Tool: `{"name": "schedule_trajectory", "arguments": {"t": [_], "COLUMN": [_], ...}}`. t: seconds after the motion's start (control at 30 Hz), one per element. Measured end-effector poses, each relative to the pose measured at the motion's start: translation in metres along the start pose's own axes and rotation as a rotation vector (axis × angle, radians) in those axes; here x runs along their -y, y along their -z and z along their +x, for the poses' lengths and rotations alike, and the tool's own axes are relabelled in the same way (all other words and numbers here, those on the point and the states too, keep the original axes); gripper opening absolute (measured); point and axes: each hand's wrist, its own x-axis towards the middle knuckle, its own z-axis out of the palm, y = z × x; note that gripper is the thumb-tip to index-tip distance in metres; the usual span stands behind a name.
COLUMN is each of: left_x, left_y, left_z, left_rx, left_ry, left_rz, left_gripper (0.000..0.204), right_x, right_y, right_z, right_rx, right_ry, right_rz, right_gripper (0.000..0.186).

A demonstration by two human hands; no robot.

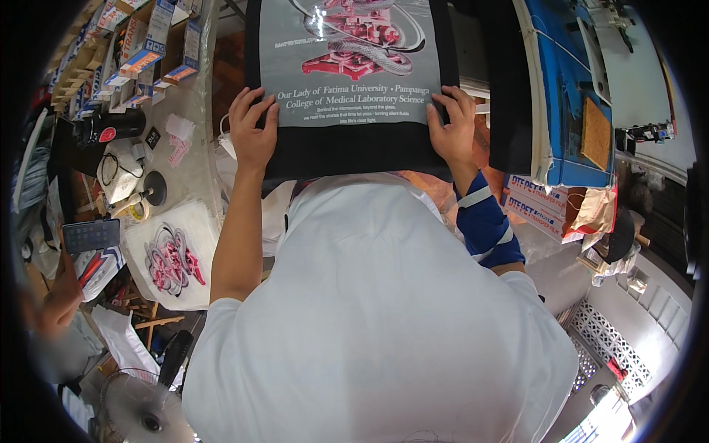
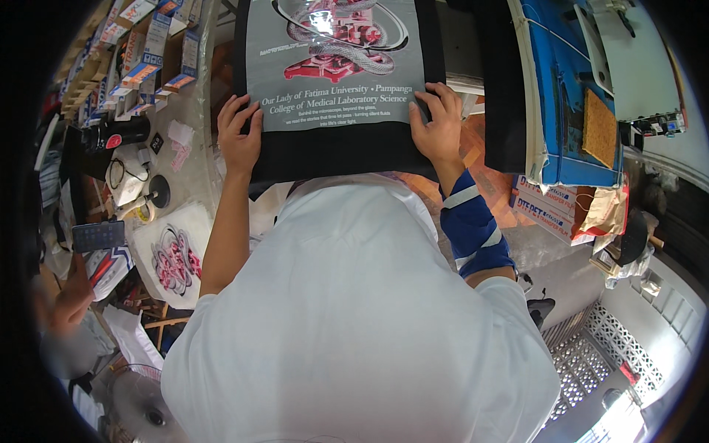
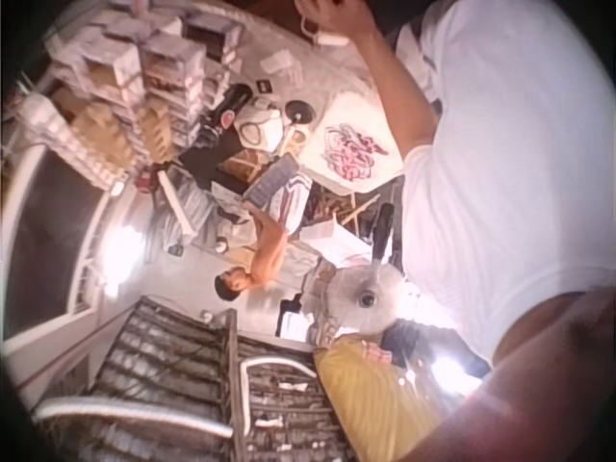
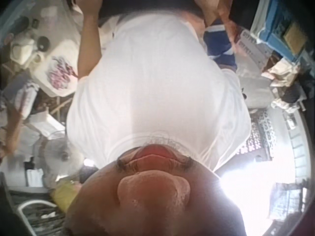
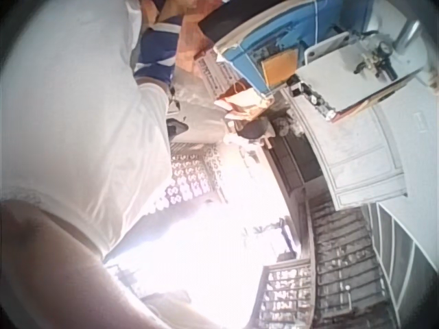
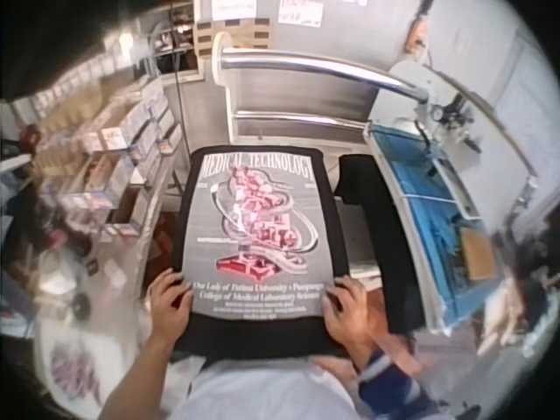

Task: The person places a black t-shirt on a heat press, aligns it, and applies a printed transfer sheet. They then close the press, wait, and open it to reveal the printed design before removing the shirt.

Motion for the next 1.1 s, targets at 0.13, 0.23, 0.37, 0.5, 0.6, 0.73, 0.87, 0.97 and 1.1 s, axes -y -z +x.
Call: {"name": "schedule_trajectory", "arguments": {"t": [0.13, 0.23, 0.37, 0.5, 0.6, 0.73, 0.87, 0.97, 1.1], "left_x": [0.002, 0.002, 0.001, 0.001, 0.001, 0.002, 0.001, -0.004, 0.032], "left_y": [0.002, 0.003, 0.005, 0.005, 0.005, 0.004, 0.006, 0.009, 0.009], "left_z": [-0.001, -0.002, -0.001, 0.000, 0.000, -0.001, -0.001, 0.008, 0.034], "left_rx": [0.011, 0.020, 0.028, 0.030, 0.030, 0.030, 0.030, 0.098, 0.207], "left_ry": [-0.019, -0.026, -0.047, -0.051, -0.050, -0.044, -0.038, -0.016, 0.073], "left_rz": [0.017, 0.016, 0.015, 0.018, 0.021, 0.020, 0.029, 0.079, 0.068], "left_gripper": [0.017, 0.018, 0.018, 0.019, 0.019, 0.019, 0.020, 0.025, 0.031], "right_x": [0.002, 0.001, 0.000, 0.002, 0.000, 0.000, 0.003, -0.004, -0.042], "right_y": [0.000, -0.001, -0.003, -0.003, -0.003, -0.003, -0.003, 0.004, -0.002], "right_z": [0.001, 0.001, -0.001, 0.000, 0.000, 0.000, 0.001, 0.010, 0.031], "right_rx": [-0.004, -0.004, -0.001, -0.004, -0.006, -0.017, -0.004, 0.050, -0.111], "right_ry": [-0.010, -0.026, -0.041, -0.047, -0.033, -0.025, -0.036, -0.032, -0.478], "right_rz": [0.005, 0.019, 0.019, 0.020, 0.011, 0.025, 0.026, -0.025, 0.059], "right_gripper": [0.024, 0.024, 0.025, 0.025, 0.025, 0.025, 0.024, 0.023, 0.022]}}
